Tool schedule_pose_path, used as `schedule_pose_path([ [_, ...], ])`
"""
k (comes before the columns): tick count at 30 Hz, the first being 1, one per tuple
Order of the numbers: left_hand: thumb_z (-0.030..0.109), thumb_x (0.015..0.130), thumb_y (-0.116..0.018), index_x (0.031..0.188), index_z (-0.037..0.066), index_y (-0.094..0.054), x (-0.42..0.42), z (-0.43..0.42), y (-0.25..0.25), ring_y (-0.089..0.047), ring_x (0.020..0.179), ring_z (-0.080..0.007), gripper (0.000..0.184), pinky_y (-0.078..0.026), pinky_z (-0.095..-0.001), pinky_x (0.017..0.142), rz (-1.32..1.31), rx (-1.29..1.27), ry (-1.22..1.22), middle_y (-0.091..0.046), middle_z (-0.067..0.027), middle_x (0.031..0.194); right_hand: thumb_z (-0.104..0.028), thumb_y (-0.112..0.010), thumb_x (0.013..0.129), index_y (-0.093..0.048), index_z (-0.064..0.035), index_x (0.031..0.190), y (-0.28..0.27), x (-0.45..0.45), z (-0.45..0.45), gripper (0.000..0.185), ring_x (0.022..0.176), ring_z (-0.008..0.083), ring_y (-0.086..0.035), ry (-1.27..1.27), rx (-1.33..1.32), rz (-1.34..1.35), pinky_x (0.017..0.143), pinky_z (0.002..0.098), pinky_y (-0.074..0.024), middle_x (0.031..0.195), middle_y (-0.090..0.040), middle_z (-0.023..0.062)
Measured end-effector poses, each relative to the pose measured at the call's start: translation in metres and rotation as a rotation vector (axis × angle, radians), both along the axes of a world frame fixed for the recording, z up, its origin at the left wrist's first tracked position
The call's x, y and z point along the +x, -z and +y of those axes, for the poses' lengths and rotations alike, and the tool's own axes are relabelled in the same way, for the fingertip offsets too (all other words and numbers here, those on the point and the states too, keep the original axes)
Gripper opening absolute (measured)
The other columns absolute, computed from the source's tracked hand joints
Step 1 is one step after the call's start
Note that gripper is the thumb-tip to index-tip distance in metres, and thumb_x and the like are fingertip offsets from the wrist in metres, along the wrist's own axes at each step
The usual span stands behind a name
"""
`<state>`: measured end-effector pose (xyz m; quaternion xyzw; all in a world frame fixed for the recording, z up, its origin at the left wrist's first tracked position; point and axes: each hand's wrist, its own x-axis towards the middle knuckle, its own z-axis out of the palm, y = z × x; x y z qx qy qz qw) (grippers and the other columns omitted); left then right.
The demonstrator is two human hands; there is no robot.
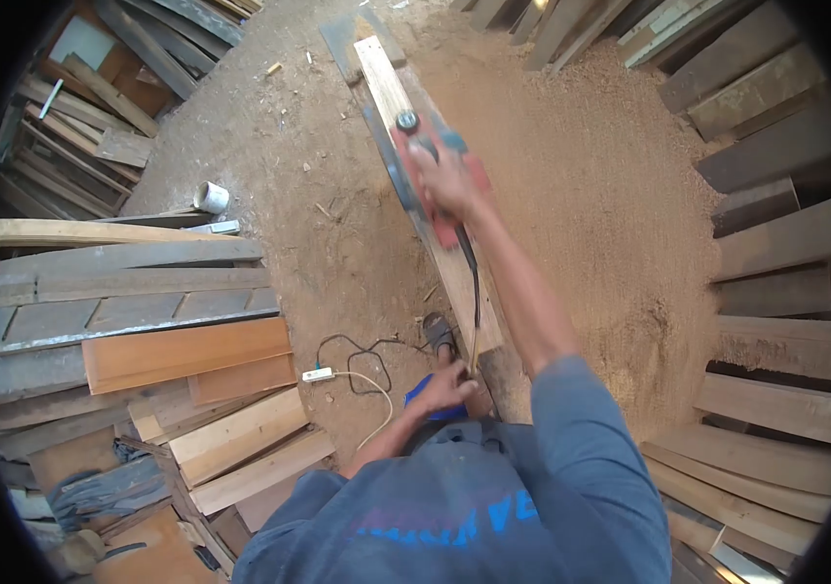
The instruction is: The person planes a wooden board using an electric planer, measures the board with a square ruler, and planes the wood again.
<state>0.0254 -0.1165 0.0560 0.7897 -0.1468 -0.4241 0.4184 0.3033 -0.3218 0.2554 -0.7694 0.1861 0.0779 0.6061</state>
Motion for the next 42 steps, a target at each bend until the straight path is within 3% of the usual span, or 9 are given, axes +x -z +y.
schedule_pose_path([
  [6,0.024,0.091,-0.072,0.116,0.003,-0.065,0.004,0.069,0.022,-0.070,0.101,-0.0317,0.033,-0.055,-0.0416,0.089,0.053,0.131,0.029,-0.071,-0.0192,0.103,-0.040,-0.051,0.107,-0.063,-0.0088,0.116,0.056,0.017,-0.011,0.035,0.057,0.0057,-0.053,-0.034,0.176,-0.049,0.050,0.0239,-0.0439,0.070,-0.054,-0.0057],
  [11,0.027,0.091,-0.073,0.120,0.003,-0.066,-0.020,0.070,0.019,-0.067,0.113,-0.0366,0.038,-0.050,-0.0431,0.100,0.044,0.253,0.054,-0.071,-0.0221,0.117,-0.039,-0.051,0.106,-0.061,-0.0095,0.083,0.046,-0.106,0.001,0.039,0.052,0.0080,-0.052,-0.027,0.131,-0.038,0.047,0.0291,-0.0424,0.061,-0.054,-0.0025],
  [21,0.023,0.092,-0.067,0.131,0.009,-0.064,-0.069,-0.012,0.052,-0.066,0.116,-0.0326,0.041,-0.052,-0.0456,0.097,0.163,-0.245,0.432,-0.069,-0.0203,0.125,-0.047,-0.055,0.102,-0.058,-0.0029,0.099,0.047,-0.356,0.024,0.045,0.057,0.0120,-0.056,0.069,-0.026,-0.121,0.053,0.0323,-0.0470,0.068,-0.057,0.0034],
  [28,0.016,0.089,-0.066,0.125,0.007,-0.061,-0.070,-0.020,0.053,-0.063,0.115,-0.0368,0.038,-0.049,-0.0451,0.099,0.278,-0.409,0.697,-0.065,-0.0172,0.118,-0.039,-0.054,0.105,-0.058,-0.0039,0.100,0.039,-0.209,0.026,0.035,0.053,0.0100,-0.053,0.061,-0.001,-0.154,0.048,0.0313,-0.0441,0.061,-0.054,-0.0008],
  [30,0.016,0.089,-0.067,0.126,0.006,-0.060,-0.041,-0.004,0.038,-0.063,0.116,-0.0362,0.038,-0.048,-0.0442,0.099,0.205,-0.328,0.610,-0.065,-0.0175,0.119,-0.043,-0.057,0.100,-0.055,0.0096,0.128,0.052,-0.149,0.022,0.060,0.066,0.0236,-0.066,0.063,-0.024,-0.109,0.063,0.0403,-0.0524,0.069,-0.064,0.0141],
  [32,0.019,0.090,-0.067,0.128,0.004,-0.059,-0.010,0.011,0.029,-0.060,0.120,-0.0360,0.041,-0.046,-0.0441,0.102,0.279,-0.216,0.367,-0.063,-0.0207,0.123,-0.045,-0.056,0.100,-0.056,0.0085,0.132,0.052,-0.088,0.019,0.062,0.070,0.0260,-0.068,0.042,0.013,-0.064,0.066,0.0424,-0.0532,0.073,-0.066,0.0168],
  [35,0.024,0.093,-0.068,0.134,0.001,-0.055,0.046,0.024,0.011,-0.058,0.124,-0.0373,0.049,-0.045,-0.0454,0.104,0.100,-0.128,0.071,-0.060,-0.0242,0.129,-0.038,-0.053,0.107,-0.066,-0.0056,0.112,0.072,0.006,0.018,0.036,0.052,0.0071,-0.051,0.066,-0.045,-0.231,0.045,0.0282,-0.0431,0.065,-0.054,-0.0041],
  [40,0.030,0.094,-0.071,0.150,-0.006,-0.039,0.108,0.011,0.035,-0.055,0.134,-0.0379,0.074,-0.043,-0.0435,0.112,-0.254,-0.091,-0.483,-0.055,-0.0284,0.141,-0.044,-0.053,0.106,-0.067,-0.0058,0.101,0.028,0.131,0.017,0.042,0.053,0.0085,-0.054,0.030,-0.051,-0.193,0.048,0.0289,-0.0453,0.066,-0.056,-0.0022],
  [42,0.032,0.095,-0.071,0.158,-0.007,-0.023,0.131,-0.008,0.002,-0.051,0.139,-0.0340,0.088,-0.040,-0.0411,0.117,0.010,-0.225,-0.548,-0.049,-0.0282,0.149,-0.046,-0.053,0.105,-0.068,-0.0055,0.096,0.025,0.176,0.014,0.045,0.053,0.0095,-0.055,0.018,-0.079,-0.159,0.049,0.0297,-0.0464,0.066,-0.057,-0.0012],
])
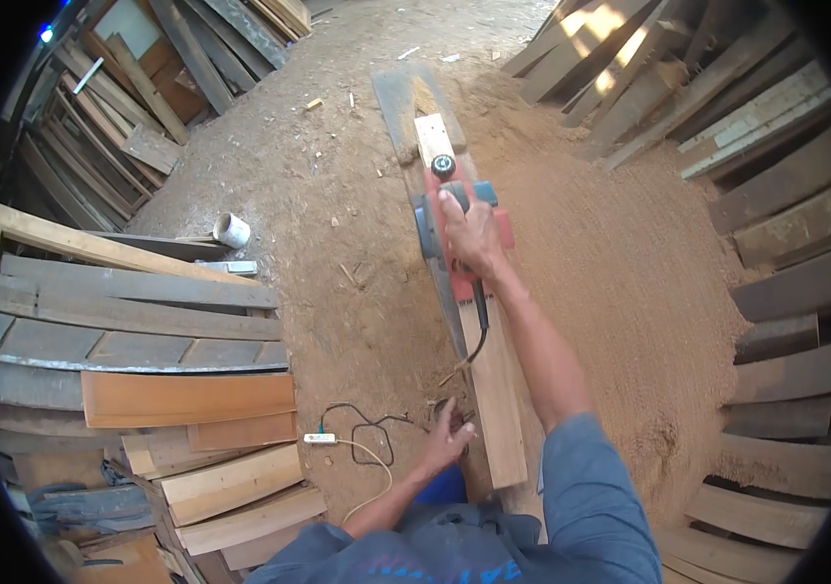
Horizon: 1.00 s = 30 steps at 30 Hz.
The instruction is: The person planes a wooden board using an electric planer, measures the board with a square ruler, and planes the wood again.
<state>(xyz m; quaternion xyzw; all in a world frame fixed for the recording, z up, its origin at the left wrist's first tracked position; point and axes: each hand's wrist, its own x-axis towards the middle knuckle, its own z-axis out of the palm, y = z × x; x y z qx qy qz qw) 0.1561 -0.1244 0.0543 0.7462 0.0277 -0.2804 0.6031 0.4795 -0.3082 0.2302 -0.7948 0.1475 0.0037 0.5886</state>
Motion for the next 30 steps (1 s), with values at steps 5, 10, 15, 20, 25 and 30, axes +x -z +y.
schedule_pose_path([
  [5,0.037,0.096,-0.068,0.162,-0.006,-0.005,0.026,-0.032,-0.026,-0.056,0.133,-0.0411,0.101,-0.044,-0.0396,0.112,-0.056,0.055,0.238,-0.049,-0.0330,0.148,-0.054,-0.054,0.101,-0.069,-0.0056,0.089,-0.006,0.108,-0.004,0.053,0.058,0.0126,-0.060,0.037,-0.063,0.017,0.056,0.0334,-0.0510,0.070,-0.064,0.0025],
  [10,0.043,0.096,-0.067,0.162,-0.006,-0.002,0.044,-0.028,-0.049,-0.058,0.127,-0.0504,0.104,-0.048,-0.0437,0.107,0.089,0.188,0.407,-0.051,-0.0382,0.143,-0.061,-0.053,0.099,-0.072,-0.0069,0.090,0.000,0.219,-0.008,0.058,0.063,0.0147,-0.064,0.036,-0.106,-0.042,0.063,0.0348,-0.0523,0.073,-0.067,0.0040],
  [15,0.042,0.096,-0.067,0.161,-0.007,-0.005,0.042,-0.026,-0.051,-0.060,0.123,-0.0512,0.103,-0.049,-0.0480,0.106,-0.010,0.209,0.408,-0.055,-0.0384,0.139,-0.060,-0.054,0.100,-0.075,-0.0112,0.101,0.012,0.241,-0.008,0.053,0.061,0.0132,-0.061,0.005,-0.079,-0.111,0.059,0.0326,-0.0502,0.072,-0.064,0.0027],
  [20,0.040,0.096,-0.069,0.160,-0.010,-0.006,0.042,-0.025,-0.049,-0.062,0.120,-0.0509,0.102,-0.050,-0.0473,0.103,-0.005,0.163,0.392,-0.060,-0.0394,0.130,-0.059,-0.056,0.100,-0.074,-0.0091,0.102,0.014,0.187,-0.010,0.053,0.061,0.0110,-0.061,0.038,-0.028,-0.016,0.056,0.0310,-0.0493,0.074,-0.065,0.0019],
  [25,0.035,0.096,-0.068,0.159,-0.011,-0.015,0.030,-0.022,-0.012,-0.059,0.125,-0.0495,0.095,-0.046,-0.0473,0.108,-0.258,0.148,0.337,-0.057,-0.0398,0.133,-0.052,-0.057,0.103,-0.070,-0.0074,0.101,0.002,0.096,-0.006,0.046,0.058,0.0095,-0.057,0.070,0.071,0.055,0.052,0.0293,-0.0471,0.071,-0.060,-0.0005],
  [30,0.031,0.094,-0.068,0.156,-0.007,-0.033,-0.010,-0.007,-0.049,-0.056,0.130,-0.0481,0.081,-0.042,-0.0494,0.113,-0.285,0.175,0.476,-0.058,-0.0350,0.137,-0.047,-0.059,0.104,-0.069,-0.0080,0.104,0.015,-0.001,-0.007,0.040,0.055,0.0092,-0.054,0.028,0.163,0.100,0.049,0.0282,-0.0453,0.069,-0.057,-0.0023],
])
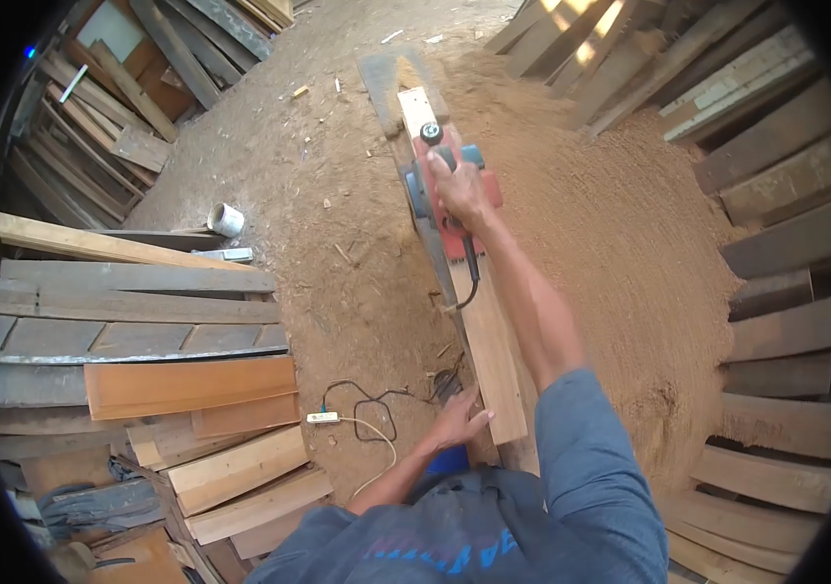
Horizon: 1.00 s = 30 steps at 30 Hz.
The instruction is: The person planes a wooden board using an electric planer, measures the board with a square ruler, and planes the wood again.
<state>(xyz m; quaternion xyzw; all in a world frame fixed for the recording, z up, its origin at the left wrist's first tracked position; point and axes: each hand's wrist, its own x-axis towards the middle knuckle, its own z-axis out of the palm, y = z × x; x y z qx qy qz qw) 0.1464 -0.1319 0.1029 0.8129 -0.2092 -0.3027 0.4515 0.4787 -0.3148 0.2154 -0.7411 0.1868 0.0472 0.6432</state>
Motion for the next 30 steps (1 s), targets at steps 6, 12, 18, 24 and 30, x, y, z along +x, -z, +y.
schedule_pose_path([
  [6,0.042,0.096,-0.065,0.146,0.004,-0.054,-0.089,0.036,0.034,-0.050,0.138,-0.0430,0.064,-0.039,-0.0467,0.117,0.250,0.222,0.335,-0.057,-0.0277,0.142,-0.044,-0.057,0.102,-0.064,-0.0012,0.108,-0.006,-0.189,0.008,0.043,0.065,0.0171,-0.061,-0.056,-0.014,0.054,0.060,0.0355,-0.0505,0.076,-0.063,0.0066],
  [12,0.044,0.097,-0.063,0.142,0.003,-0.057,-0.131,0.047,0.035,-0.058,0.129,-0.0433,0.060,-0.045,-0.0493,0.110,0.252,0.411,0.442,-0.062,-0.0294,0.134,-0.035,-0.059,0.099,-0.028,0.0003,0.160,-0.010,-0.405,0.005,0.078,0.097,0.0389,-0.070,-0.172,-0.136,0.150,0.088,0.0456,-0.0531,0.103,-0.069,0.0283],
  [18,0.040,0.097,-0.061,0.137,0.005,-0.061,-0.143,0.026,0.007,-0.063,0.122,-0.0436,0.054,-0.049,-0.0503,0.105,0.312,0.355,0.488,-0.067,-0.0295,0.127,-0.043,-0.058,0.101,-0.061,0.0025,0.117,-0.011,-0.528,0.017,0.049,0.061,0.0172,-0.059,-0.019,-0.139,-0.068,0.057,0.0367,-0.0486,0.070,-0.059,0.0068],
  [24,0.027,0.095,-0.064,0.141,0.007,-0.058,-0.187,0.000,0.094,-0.059,0.128,-0.0420,0.050,-0.047,-0.0478,0.107,0.265,-0.061,0.768,-0.064,-0.0262,0.133,-0.046,-0.057,0.101,-0.060,0.0016,0.108,-0.001,-0.461,0.020,0.049,0.063,0.0197,-0.061,0.004,-0.239,-0.061,0.061,0.0389,-0.0500,0.069,-0.060,0.0086],
  [30,0.027,0.095,-0.067,0.144,0.006,-0.054,-0.142,0.008,0.067,-0.056,0.132,-0.0421,0.055,-0.045,-0.0464,0.108,0.454,0.005,0.641,-0.061,-0.0270,0.138,-0.043,-0.057,0.101,-0.061,0.0024,0.113,0.015,-0.304,0.016,0.047,0.064,0.0237,-0.062,0.018,-0.216,-0.115,0.059,0.0390,-0.0486,0.072,-0.061,0.0123],
])
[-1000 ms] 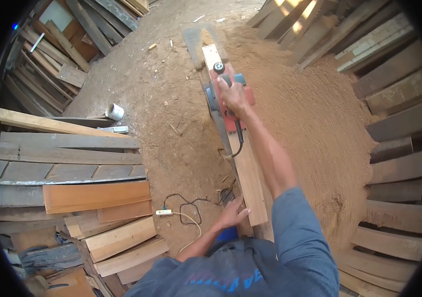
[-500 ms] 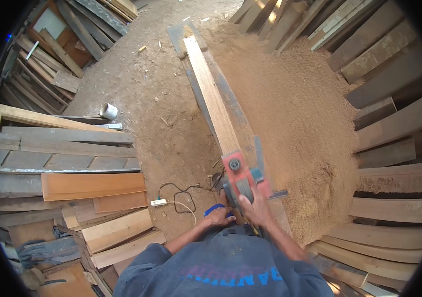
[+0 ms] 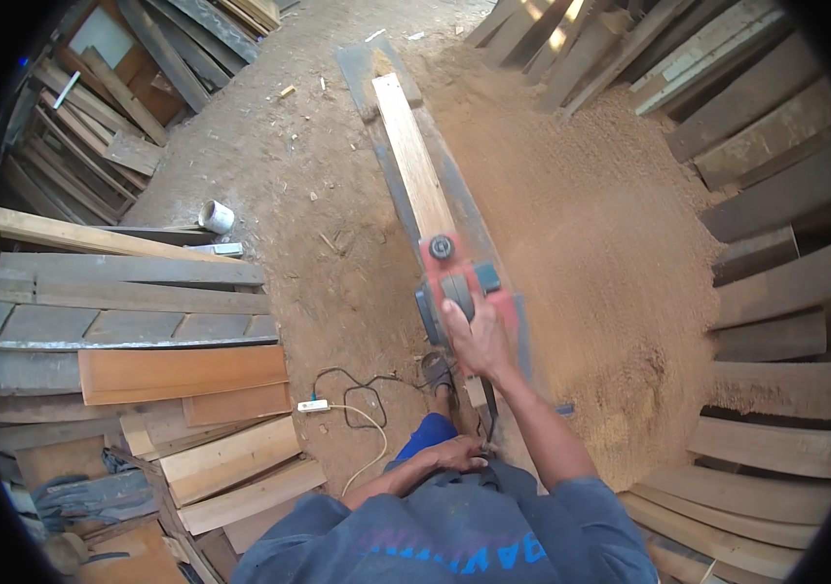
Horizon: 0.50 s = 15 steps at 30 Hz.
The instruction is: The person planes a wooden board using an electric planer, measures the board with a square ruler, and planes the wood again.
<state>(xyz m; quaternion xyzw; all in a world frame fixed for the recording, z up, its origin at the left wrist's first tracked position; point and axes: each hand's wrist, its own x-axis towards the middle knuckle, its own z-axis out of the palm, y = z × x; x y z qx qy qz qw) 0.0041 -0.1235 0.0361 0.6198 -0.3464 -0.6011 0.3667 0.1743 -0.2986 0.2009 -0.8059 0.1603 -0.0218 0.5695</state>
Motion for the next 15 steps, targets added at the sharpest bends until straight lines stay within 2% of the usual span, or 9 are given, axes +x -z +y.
schedule_pose_path([
  [1,0.030,0.095,-0.068,0.142,0.006,-0.055,0.020,0.006,-0.024,-0.058,0.129,-0.0421,0.054,-0.046,-0.0477,0.106,-0.013,0.069,-0.085,-0.062,-0.0276,0.135,-0.043,-0.056,0.102,-0.062,0.0016,0.109,0.000,0.027,0.002,0.045,0.058,0.0187,-0.059,0.012,-0.004,-0.047,0.053,0.0363,-0.0474,0.068,-0.060,0.0079],
  [2,0.028,0.095,-0.068,0.142,0.006,-0.055,0.033,0.013,-0.020,-0.058,0.128,-0.0417,0.053,-0.046,-0.0478,0.106,-0.023,0.096,-0.170,-0.063,-0.0265,0.133,-0.043,-0.056,0.103,-0.062,0.0009,0.106,0.000,0.055,0.003,0.044,0.052,0.0136,-0.057,0.023,-0.008,-0.094,0.048,0.0336,-0.0462,0.063,-0.058,0.0035],
  [4,0.025,0.096,-0.069,0.141,0.007,-0.056,0.058,0.023,-0.015,-0.059,0.126,-0.0411,0.050,-0.046,-0.0479,0.107,-0.039,0.147,-0.340,-0.065,-0.0241,0.127,-0.044,-0.056,0.103,-0.063,0.0004,0.104,0.002,0.105,0.002,0.045,0.052,0.0129,-0.057,0.023,-0.023,-0.102,0.048,0.0332,-0.0461,0.063,-0.058,0.0027],
  [5,0.025,0.095,-0.071,0.142,0.006,-0.054,0.076,0.027,-0.014,-0.055,0.130,-0.0424,0.054,-0.044,-0.0484,0.108,-0.054,0.252,-0.353,-0.060,-0.0261,0.135,-0.045,-0.056,0.103,-0.064,0.0002,0.103,0.005,0.129,-0.001,0.046,0.052,0.0125,-0.056,0.020,-0.035,-0.105,0.048,0.0329,-0.0460,0.063,-0.058,0.0023],
  [8,0.035,0.092,-0.073,0.143,0.002,-0.052,0.099,0.036,0.018,-0.057,0.124,-0.0453,0.064,-0.045,-0.0478,0.107,-0.339,0.072,-0.674,-0.059,-0.0307,0.134,-0.049,-0.056,0.104,-0.065,-0.0004,0.099,0.019,0.190,-0.006,0.049,0.052,0.0112,-0.056,-0.013,-0.050,-0.124,0.048,0.0322,-0.0455,0.062,-0.057,0.0011],
  [9,0.037,0.094,-0.071,0.146,0.000,-0.047,0.106,0.034,0.028,-0.052,0.132,-0.0448,0.069,-0.042,-0.0470,0.110,-0.414,0.027,-0.795,-0.053,-0.0324,0.141,-0.050,-0.056,0.104,-0.065,-0.0005,0.097,0.013,0.208,-0.006,0.050,0.052,0.0109,-0.056,-0.023,-0.029,-0.140,0.048,0.0318,-0.0454,0.062,-0.057,0.0008],
  [12,0.036,0.099,-0.064,0.150,-0.005,-0.040,0.134,0.014,0.032,-0.049,0.139,-0.0414,0.069,-0.038,-0.0453,0.115,-0.233,0.066,-1.086,-0.049,-0.0331,0.147,-0.050,-0.056,0.104,-0.065,-0.0014,0.093,0.000,0.265,-0.006,0.050,0.052,0.0102,-0.055,-0.034,0.033,-0.117,0.047,0.0311,-0.0449,0.062,-0.057,0.0002],
  [15,0.033,0.105,-0.052,0.155,-0.007,-0.031,0.172,-0.019,-0.002,-0.045,0.143,-0.0398,0.068,-0.034,-0.0435,0.119,-0.109,0.000,-1.188,-0.044,-0.0328,0.152,-0.051,-0.057,0.103,-0.066,-0.0027,0.092,0.001,0.325,-0.007,0.050,0.052,0.0108,-0.055,-0.016,0.062,-0.153,0.048,0.0317,-0.0455,0.063,-0.057,0.0000],
])
